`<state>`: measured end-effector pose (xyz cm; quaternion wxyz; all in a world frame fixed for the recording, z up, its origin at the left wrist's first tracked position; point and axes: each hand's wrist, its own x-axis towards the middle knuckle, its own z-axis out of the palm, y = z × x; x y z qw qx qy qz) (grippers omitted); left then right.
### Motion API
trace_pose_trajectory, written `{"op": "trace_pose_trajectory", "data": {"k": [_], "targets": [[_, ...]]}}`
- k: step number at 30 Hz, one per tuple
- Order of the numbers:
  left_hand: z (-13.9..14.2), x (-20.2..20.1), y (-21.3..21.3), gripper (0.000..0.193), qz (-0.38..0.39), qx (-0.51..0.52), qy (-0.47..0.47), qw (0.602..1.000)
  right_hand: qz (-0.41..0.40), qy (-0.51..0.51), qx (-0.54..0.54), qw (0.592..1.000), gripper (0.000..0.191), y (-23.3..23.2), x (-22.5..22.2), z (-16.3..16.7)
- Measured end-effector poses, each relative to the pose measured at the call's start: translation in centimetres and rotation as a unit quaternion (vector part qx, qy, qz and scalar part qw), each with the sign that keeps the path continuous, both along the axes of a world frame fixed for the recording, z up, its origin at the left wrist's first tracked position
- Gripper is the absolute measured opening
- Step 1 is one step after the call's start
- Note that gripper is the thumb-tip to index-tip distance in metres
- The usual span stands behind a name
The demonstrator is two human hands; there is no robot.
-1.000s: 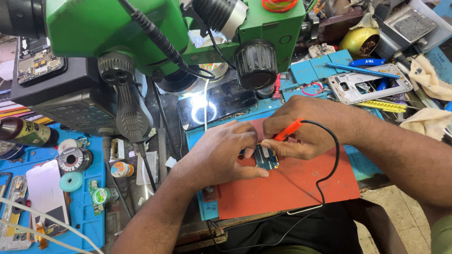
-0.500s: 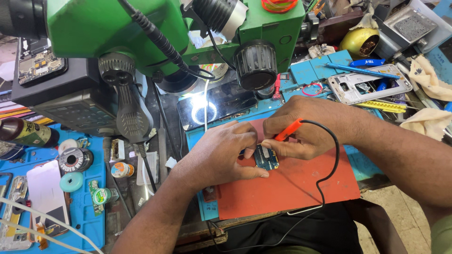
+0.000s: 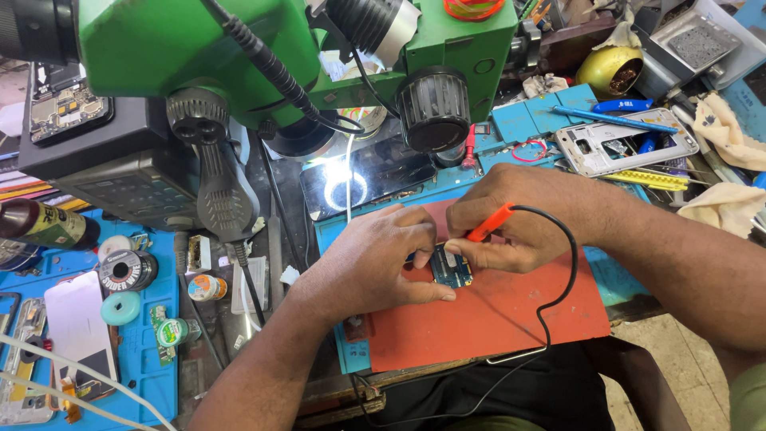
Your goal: The person uses a soldering iron to work on a small circuit board placed on a red mat. They hold the board steady with the left hand while applying the soldering iron with the right hand, focusing on specific points on the board.
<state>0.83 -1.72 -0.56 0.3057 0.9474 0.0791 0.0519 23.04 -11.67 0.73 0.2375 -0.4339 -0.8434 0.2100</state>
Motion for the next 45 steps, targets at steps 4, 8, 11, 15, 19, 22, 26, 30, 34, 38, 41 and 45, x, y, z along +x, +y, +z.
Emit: {"op": "trace_pose_trajectory", "data": {"k": [4, 8, 11, 15, 19, 22, 26, 30, 34, 38, 41, 45], "targets": [[-0.04, -0.04, 0.01, 0.052, -0.002, 0.006, -0.008, 1.0, 0.005, 0.023, 0.004, 1.0, 0.03, 0.08, 0.02, 0.04], [-0.19, 0.03, 0.04, 0.053, 0.0, 0.002, -0.004, 1.0, 0.001, 0.005, -0.019, 1.0, 0.031, 0.01, -0.02, 0.0], [-0.26, -0.02, 0.08, 0.053, -0.002, 0.003, -0.008, 1.0, 0.002, 0.012, -0.011, 1.0, 0.031, -0.06, -0.04, -0.02], [-0.25, 0.01, 0.11, 0.053, -0.004, 0.001, -0.008, 1.0, 0.011, 0.013, -0.005, 1.0, 0.03, -0.1, -0.04, 0.01], [-0.19, -0.01, 0.08, 0.053, -0.005, 0.004, -0.009, 1.0, -0.006, 0.007, -0.011, 1.0, 0.031, -0.04, -0.05, 0.04], [-0.17, 0.04, 0.08, 0.054, 0.001, 0.001, 0.007, 1.0, -0.001, 0.006, -0.044, 0.999, 0.03, -0.06, 0.03, 0.09], [-0.18, 0.0, 0.15, 0.052, -0.005, 0.001, -0.008, 1.0, 0.005, 0.014, -0.009, 1.0, 0.03, -0.04, -0.05, 0.04], [-0.2, 0.01, 0.13, 0.052, -0.005, -0.001, -0.007, 1.0, 0.013, 0.016, -0.007, 1.0, 0.03, -0.06, -0.04, 0.03], [-0.11, 0.04, 0.1, 0.053, -0.008, 0.008, -0.016, 1.0, -0.003, 0.004, -0.016, 1.0, 0.033, -0.05, -0.06, 0.03], [0.02, 0.05, 0.07, 0.053, 0.002, 0.0, 0.006, 1.0, 0.013, 0.016, -0.027, 0.999, 0.033, -0.15, -0.07, 0.04], [0.08, 0.01, 0.03, 0.052, 0.002, -0.004, 0.002, 1.0, 0.013, 0.021, -0.021, 0.999, 0.032, -0.15, -0.11, 0.0], [0.12, 0.07, 0.05, 0.053, 0.0, -0.002, 0.001, 1.0, 0.02, 0.009, -0.01, 1.0, 0.033, -0.19, -0.08, -0.01]]}}
